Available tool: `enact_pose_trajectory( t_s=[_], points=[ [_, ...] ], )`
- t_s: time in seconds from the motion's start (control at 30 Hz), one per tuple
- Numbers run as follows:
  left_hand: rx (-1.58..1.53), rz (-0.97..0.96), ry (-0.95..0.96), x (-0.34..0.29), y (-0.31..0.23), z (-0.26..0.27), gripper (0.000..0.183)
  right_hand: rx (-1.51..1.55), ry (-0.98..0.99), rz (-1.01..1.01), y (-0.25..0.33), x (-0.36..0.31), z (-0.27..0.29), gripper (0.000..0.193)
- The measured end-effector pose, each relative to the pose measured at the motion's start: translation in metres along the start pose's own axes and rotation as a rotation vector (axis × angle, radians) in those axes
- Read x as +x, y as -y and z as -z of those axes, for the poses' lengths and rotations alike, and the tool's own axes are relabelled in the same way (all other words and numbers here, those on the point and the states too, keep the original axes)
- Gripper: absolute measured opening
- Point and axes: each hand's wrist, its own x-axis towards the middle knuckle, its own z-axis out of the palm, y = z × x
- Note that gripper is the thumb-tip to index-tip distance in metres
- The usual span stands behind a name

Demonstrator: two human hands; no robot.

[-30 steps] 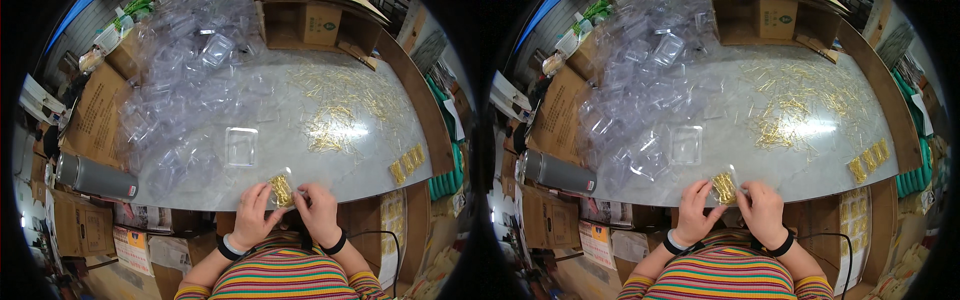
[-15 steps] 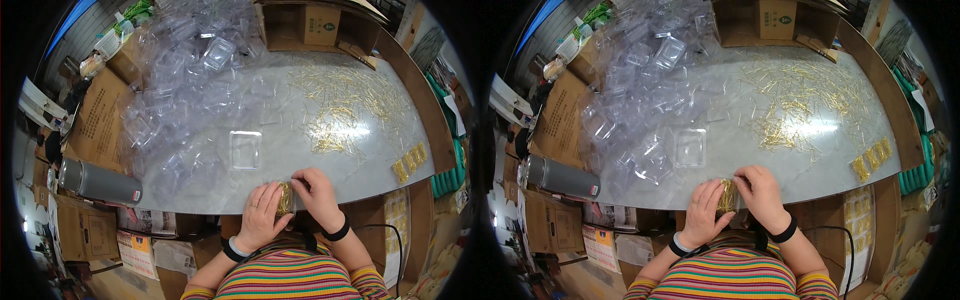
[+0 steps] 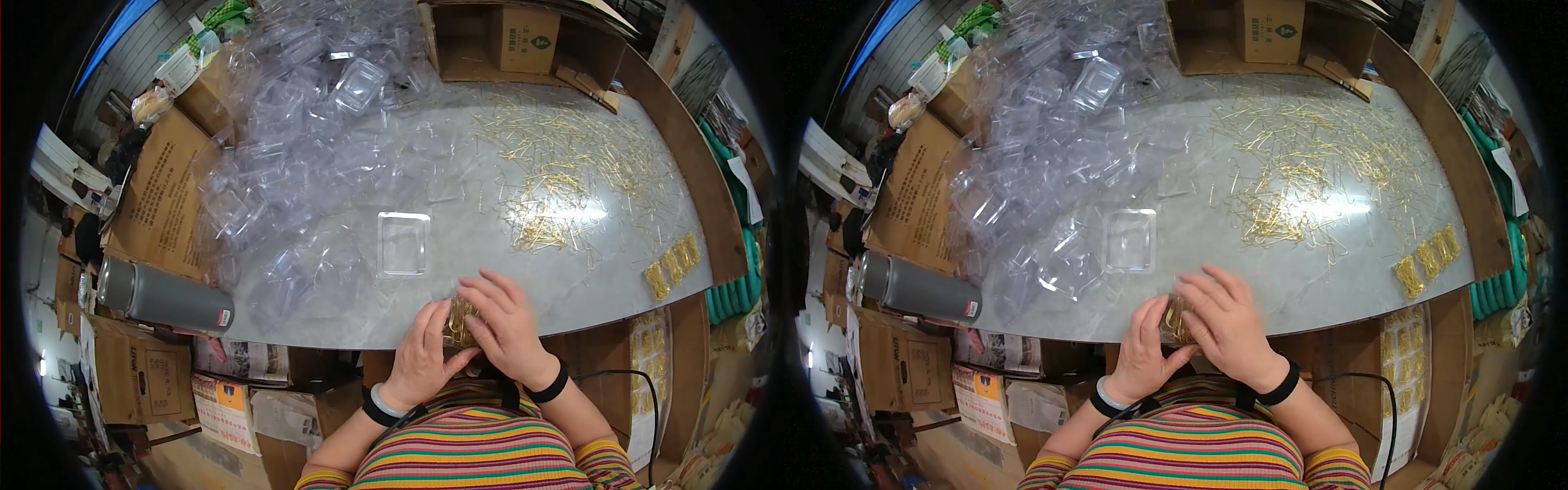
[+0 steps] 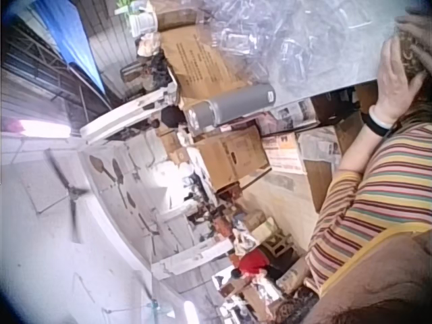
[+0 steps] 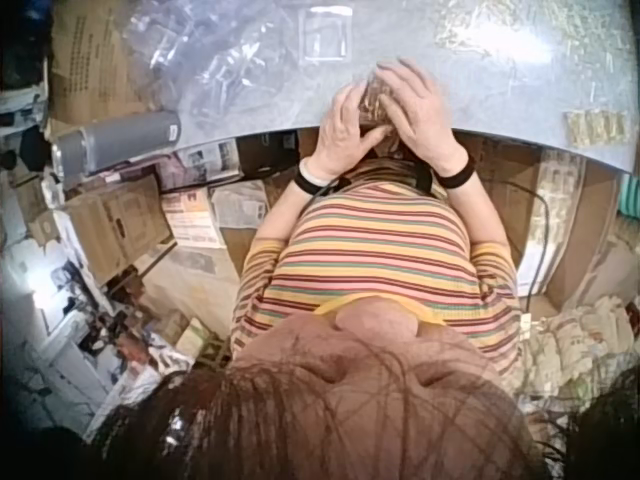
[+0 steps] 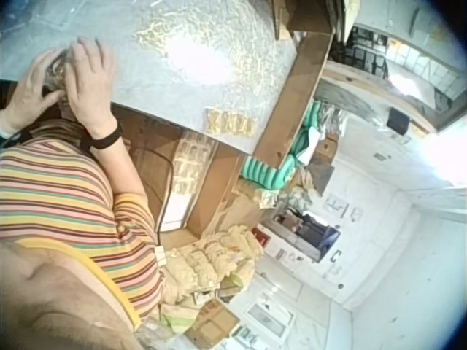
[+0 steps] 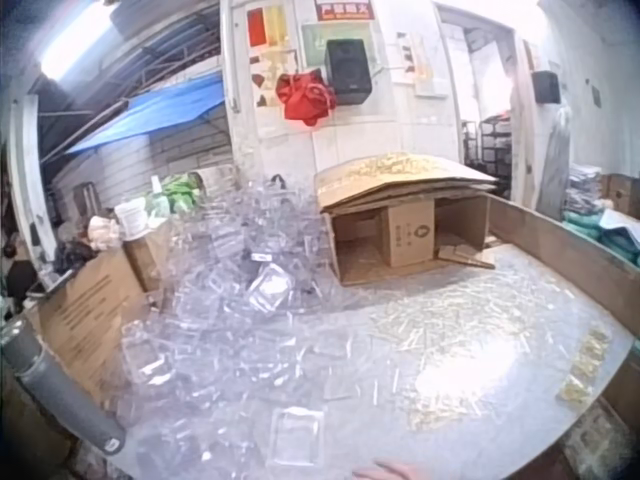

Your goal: Sort and package gold-colored metal pins into plastic containers.

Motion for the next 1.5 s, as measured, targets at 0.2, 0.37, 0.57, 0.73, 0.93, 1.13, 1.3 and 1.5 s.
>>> enact_pose_trajectory(
  t_s=[0.2,0.37,0.57,0.73,0.93,1.13,1.3,1.5],
  points=[
    [-0.021,0.010,0.025,0.001,-0.001,0.001,0.083,0.056,0.043,-0.005,-0.015,-0.009,-0.007,0.035],
    [0.010,-0.020,0.031,0.003,-0.001,0.002,0.073,0.152,-0.041,-0.118,-0.013,-0.008,-0.005,0.035],
    [0.003,-0.036,0.032,0.006,-0.004,0.004,0.066,-0.113,0.017,0.044,-0.008,-0.010,-0.001,0.038],
    [-0.011,-0.102,0.095,0.006,-0.001,0.011,0.063,-0.047,-0.080,-0.020,0.003,-0.023,-0.001,0.030],
    [0.053,-0.167,0.278,0.010,0.004,0.025,0.060,0.072,-0.142,-0.349,-0.002,-0.004,0.011,0.020],
    [0.092,-0.151,0.245,0.009,-0.002,0.019,0.063,0.039,-0.086,-0.433,-0.013,0.010,0.001,0.013],
    [0.125,-0.158,0.231,0.008,-0.003,0.016,0.063,0.252,-0.206,-0.530,-0.021,-0.003,-0.003,0.012],
    [0.107,-0.151,0.215,0.009,-0.005,0.016,0.060,-0.070,-0.069,-0.186,-0.007,-0.015,0.010,0.009]
  ],
)
